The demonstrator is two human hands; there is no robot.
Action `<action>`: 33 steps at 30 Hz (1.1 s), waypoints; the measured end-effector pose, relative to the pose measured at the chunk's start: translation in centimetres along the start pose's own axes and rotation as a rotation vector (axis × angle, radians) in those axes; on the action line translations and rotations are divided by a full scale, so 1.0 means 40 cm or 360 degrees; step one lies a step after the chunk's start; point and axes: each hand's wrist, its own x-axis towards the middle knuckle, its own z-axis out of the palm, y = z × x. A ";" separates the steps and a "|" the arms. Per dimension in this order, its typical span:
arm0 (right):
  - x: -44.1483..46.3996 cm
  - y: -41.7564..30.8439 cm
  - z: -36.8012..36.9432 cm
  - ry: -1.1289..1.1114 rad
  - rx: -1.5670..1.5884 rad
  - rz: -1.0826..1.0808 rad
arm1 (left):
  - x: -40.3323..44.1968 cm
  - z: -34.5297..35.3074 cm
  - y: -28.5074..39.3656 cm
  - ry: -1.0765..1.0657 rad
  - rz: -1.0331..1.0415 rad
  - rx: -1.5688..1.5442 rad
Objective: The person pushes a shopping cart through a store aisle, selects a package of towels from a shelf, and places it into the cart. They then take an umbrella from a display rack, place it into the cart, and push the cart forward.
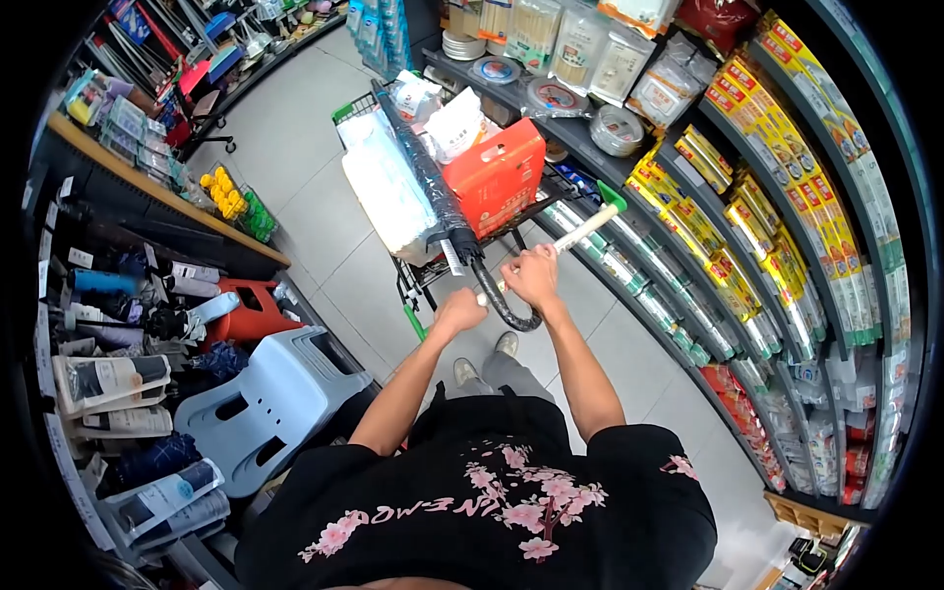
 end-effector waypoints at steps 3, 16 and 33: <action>-0.021 -0.001 0.003 0.0031 -0.0072 -0.0004 | -0.036 0.024 -0.009 0.0070 0.0021 0.0029; -0.102 0.003 -0.024 -0.0079 -0.0088 0.0258 | -0.108 0.081 0.045 -0.0070 -0.0024 0.0057; -0.240 0.133 -0.115 0.0068 0.0214 -0.0243 | -0.219 0.262 0.192 0.0613 -0.0231 0.0281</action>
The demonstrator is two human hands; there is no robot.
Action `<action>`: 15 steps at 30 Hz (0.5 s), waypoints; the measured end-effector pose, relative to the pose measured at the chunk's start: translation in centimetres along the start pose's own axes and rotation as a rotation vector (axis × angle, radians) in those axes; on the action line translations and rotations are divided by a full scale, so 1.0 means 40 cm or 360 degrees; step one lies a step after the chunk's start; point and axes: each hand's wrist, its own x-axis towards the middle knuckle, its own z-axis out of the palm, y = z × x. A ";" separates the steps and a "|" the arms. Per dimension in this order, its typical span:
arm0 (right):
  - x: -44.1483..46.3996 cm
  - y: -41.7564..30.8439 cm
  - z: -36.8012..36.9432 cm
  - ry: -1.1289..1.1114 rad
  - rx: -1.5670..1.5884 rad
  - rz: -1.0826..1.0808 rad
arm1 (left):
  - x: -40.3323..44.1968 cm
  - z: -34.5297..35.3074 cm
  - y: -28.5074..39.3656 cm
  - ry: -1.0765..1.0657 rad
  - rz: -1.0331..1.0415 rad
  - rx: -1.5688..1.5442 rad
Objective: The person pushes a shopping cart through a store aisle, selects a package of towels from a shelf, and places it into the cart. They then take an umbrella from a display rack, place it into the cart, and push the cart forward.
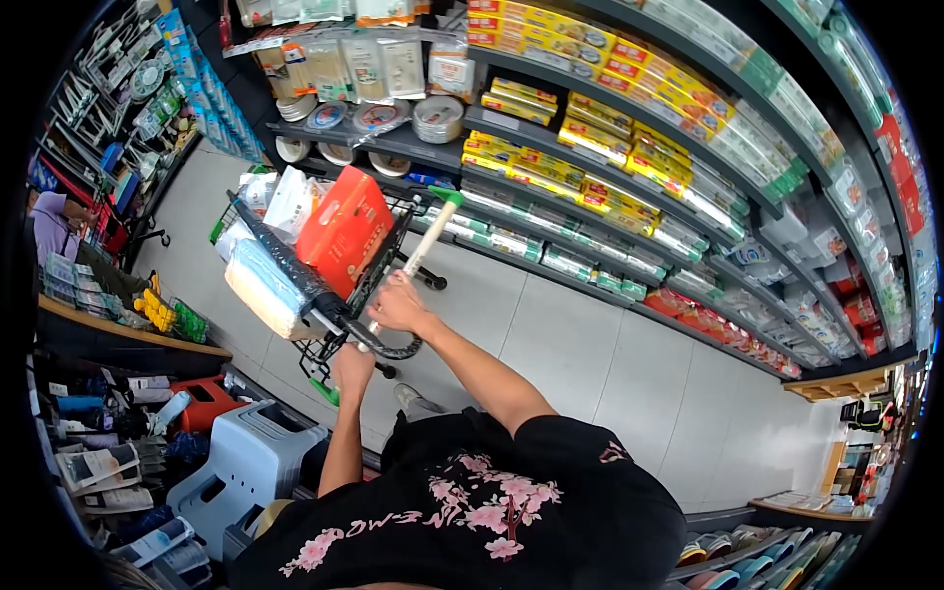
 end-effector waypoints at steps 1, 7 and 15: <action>-0.016 0.009 -0.007 0.0001 0.0009 0.0008 | -0.026 -0.007 0.025 0.0064 0.0003 0.0039; -0.069 0.039 -0.045 0.0012 0.0095 -0.0093 | -0.088 0.053 0.071 0.0275 -0.0020 0.0170; -0.114 0.070 -0.106 -0.0178 0.0112 -0.0191 | -0.137 0.099 0.109 0.0293 -0.0086 0.0240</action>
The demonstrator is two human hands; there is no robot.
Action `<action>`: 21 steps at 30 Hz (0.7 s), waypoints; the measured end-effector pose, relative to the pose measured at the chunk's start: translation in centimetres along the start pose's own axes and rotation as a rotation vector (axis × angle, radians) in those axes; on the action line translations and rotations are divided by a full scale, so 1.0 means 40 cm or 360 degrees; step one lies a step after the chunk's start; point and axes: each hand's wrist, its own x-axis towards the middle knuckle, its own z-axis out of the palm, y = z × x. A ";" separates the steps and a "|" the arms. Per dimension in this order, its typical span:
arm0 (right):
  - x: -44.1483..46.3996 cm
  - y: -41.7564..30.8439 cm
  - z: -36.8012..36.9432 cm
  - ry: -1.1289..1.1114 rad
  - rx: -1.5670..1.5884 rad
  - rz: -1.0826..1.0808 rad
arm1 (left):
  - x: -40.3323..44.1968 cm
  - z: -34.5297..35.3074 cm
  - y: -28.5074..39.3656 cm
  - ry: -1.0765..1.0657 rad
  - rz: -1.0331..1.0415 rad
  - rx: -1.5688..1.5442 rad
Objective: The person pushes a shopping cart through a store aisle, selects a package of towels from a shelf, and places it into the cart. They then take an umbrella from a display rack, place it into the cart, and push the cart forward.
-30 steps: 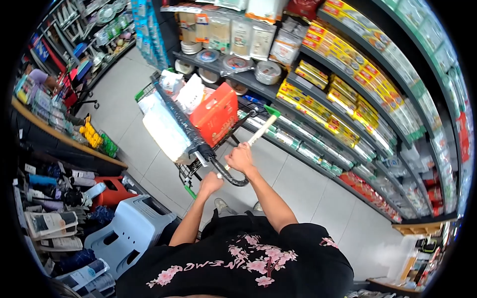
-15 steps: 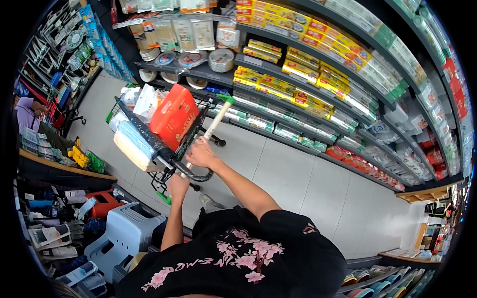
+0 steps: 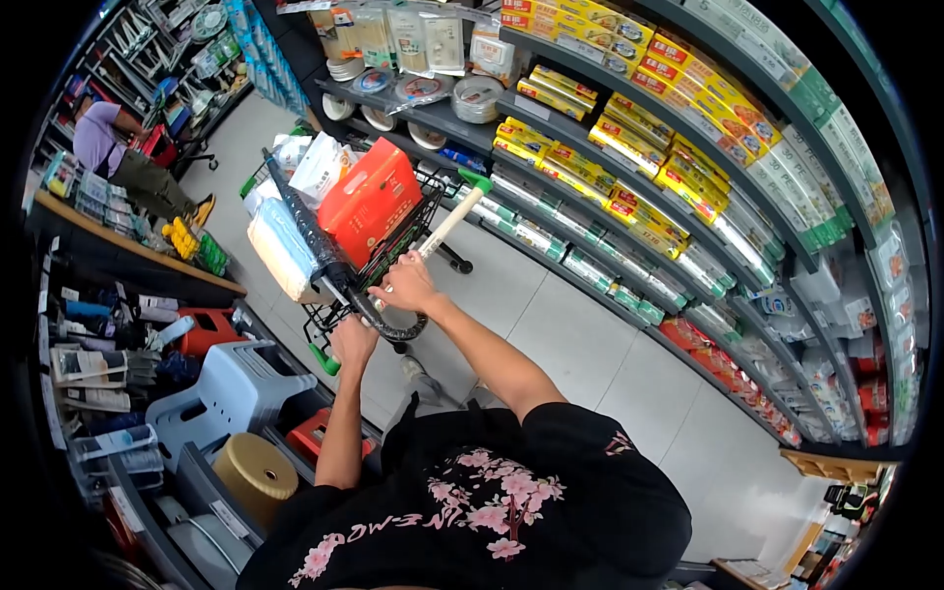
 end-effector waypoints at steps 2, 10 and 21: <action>-0.003 0.008 -0.013 -0.0027 0.0008 -0.0027 | -0.005 0.000 0.015 -0.0025 0.0012 -0.0010; -0.054 -0.006 -0.035 0.0003 0.0054 0.0044 | -0.063 0.007 0.029 0.0083 0.0096 -0.0097; -0.140 0.033 -0.058 0.0226 -0.0166 0.0029 | -0.146 0.006 0.034 -0.0066 0.0085 -0.0059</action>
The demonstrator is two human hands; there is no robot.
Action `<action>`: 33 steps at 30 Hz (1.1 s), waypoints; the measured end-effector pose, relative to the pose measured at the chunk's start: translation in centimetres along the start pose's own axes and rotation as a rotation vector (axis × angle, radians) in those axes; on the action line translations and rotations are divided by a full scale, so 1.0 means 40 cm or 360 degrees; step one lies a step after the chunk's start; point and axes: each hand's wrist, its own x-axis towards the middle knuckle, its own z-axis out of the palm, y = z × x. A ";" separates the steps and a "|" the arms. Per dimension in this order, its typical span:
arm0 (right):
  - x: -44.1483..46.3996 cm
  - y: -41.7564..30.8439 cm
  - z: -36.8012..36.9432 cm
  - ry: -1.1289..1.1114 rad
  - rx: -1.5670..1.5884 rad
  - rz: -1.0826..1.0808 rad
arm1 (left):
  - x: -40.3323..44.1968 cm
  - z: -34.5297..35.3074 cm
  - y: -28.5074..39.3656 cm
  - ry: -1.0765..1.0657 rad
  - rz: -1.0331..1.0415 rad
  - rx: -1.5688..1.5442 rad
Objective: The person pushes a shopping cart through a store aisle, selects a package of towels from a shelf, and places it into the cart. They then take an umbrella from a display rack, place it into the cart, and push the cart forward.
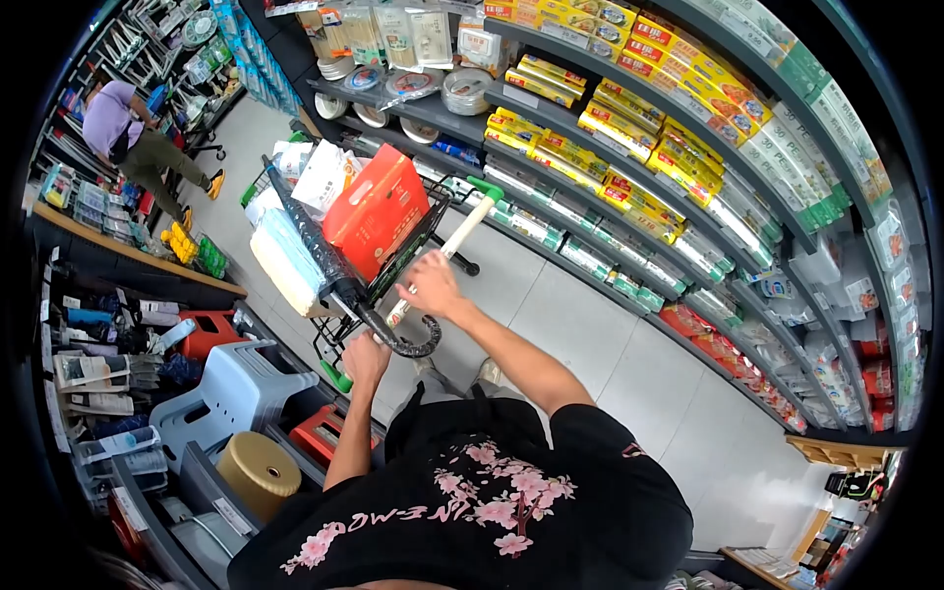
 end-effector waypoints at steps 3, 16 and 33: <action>-0.014 0.040 -0.009 0.0099 0.0003 -0.0059 | -0.004 0.014 -0.014 0.0003 0.0019 0.0016; -0.042 -0.007 -0.018 0.0188 0.0059 0.0061 | -0.026 0.010 -0.021 0.0006 0.0031 0.0052; -0.139 -0.110 -0.021 -0.0383 -0.0179 0.0559 | -0.128 -0.034 -0.133 -0.0609 0.0279 -0.0089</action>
